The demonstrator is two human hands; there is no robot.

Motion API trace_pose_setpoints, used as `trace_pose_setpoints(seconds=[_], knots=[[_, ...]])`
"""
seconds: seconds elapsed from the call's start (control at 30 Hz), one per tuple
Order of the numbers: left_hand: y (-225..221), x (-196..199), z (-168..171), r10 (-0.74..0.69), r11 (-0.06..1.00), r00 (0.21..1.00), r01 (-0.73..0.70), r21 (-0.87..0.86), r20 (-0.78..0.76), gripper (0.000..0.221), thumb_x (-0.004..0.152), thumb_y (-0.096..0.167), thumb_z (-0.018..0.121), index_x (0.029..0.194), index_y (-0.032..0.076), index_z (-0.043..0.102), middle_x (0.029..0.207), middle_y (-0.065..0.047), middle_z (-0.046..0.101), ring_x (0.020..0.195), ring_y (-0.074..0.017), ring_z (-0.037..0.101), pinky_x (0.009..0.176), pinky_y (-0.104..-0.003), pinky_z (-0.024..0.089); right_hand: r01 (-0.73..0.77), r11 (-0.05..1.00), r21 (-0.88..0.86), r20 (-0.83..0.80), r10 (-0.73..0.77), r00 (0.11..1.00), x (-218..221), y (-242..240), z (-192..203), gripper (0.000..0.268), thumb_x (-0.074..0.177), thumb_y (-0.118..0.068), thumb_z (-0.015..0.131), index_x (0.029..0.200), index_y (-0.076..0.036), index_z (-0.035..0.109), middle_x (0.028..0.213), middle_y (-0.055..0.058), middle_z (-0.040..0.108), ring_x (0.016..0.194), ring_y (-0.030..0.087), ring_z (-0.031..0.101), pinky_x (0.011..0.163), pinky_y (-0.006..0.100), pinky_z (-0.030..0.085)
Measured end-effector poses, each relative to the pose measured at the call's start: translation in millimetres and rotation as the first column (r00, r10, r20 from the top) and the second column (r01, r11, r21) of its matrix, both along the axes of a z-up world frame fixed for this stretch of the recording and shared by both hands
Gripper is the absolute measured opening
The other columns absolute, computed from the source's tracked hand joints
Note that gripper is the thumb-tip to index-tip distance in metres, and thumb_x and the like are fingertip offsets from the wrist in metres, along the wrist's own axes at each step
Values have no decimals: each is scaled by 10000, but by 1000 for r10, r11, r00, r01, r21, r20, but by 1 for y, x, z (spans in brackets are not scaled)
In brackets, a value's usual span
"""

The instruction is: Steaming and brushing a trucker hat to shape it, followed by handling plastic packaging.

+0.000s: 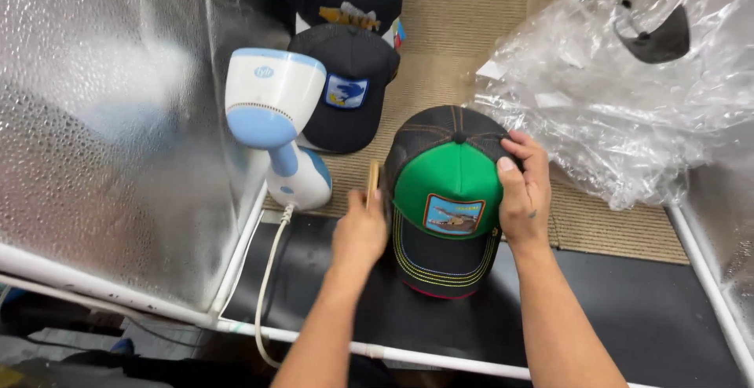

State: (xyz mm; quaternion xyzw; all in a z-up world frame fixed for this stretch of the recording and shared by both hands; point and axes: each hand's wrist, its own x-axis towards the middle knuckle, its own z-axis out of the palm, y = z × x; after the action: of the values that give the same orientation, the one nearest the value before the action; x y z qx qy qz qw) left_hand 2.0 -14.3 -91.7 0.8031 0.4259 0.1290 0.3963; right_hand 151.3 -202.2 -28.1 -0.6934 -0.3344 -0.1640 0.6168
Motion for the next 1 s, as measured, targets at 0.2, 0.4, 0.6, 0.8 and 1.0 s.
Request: trace_pose_setpoints(seconds=[0.2,0.4,0.6,0.8,1.0], knots=[[-39,-53,99,-165,867,704,-231,442,691,342,966,339,723,1223,114,724,915,-159,708,840,-395,697,781,-446,540,-12,966,-258,152,52,987,8,-20,30,311,986,-278,670,1191,-45,644,1346,223,578,1285,464,551,1092,566,404],[-66,-37,129,-637,722,562,193,665,528,335,912,352,760,1184,168,691,1007,-105,645,909,-245,627,847,-385,436,-300,769,-564,343,549,762,-56,-45,126,372,799,-255,830,983,-88,554,1386,170,619,1270,332,596,1149,499,393],[-77,-16,87,-359,881,570,-54,470,739,777,880,420,761,1455,40,401,1506,-232,434,1416,-386,468,1208,-490,379,-174,885,-431,182,275,944,-1,-56,102,324,908,-211,743,1217,-163,658,1181,81,549,1136,213,566,1005,319,434],[-94,21,55,-363,748,652,-222,626,665,738,900,521,737,1415,97,420,1589,-287,344,1493,-501,356,1217,-605,329,-238,779,-580,438,545,715,13,12,115,300,972,-257,685,1241,-132,726,1099,170,622,921,335,594,805,458,456],[-88,31,48,-399,773,555,-224,593,730,794,813,491,845,1383,84,472,1571,-319,334,1439,-551,326,1146,-636,282,-196,688,-699,-230,44,972,92,51,110,314,907,-511,645,1141,-358,788,1083,94,763,1127,330,678,991,456,486]])
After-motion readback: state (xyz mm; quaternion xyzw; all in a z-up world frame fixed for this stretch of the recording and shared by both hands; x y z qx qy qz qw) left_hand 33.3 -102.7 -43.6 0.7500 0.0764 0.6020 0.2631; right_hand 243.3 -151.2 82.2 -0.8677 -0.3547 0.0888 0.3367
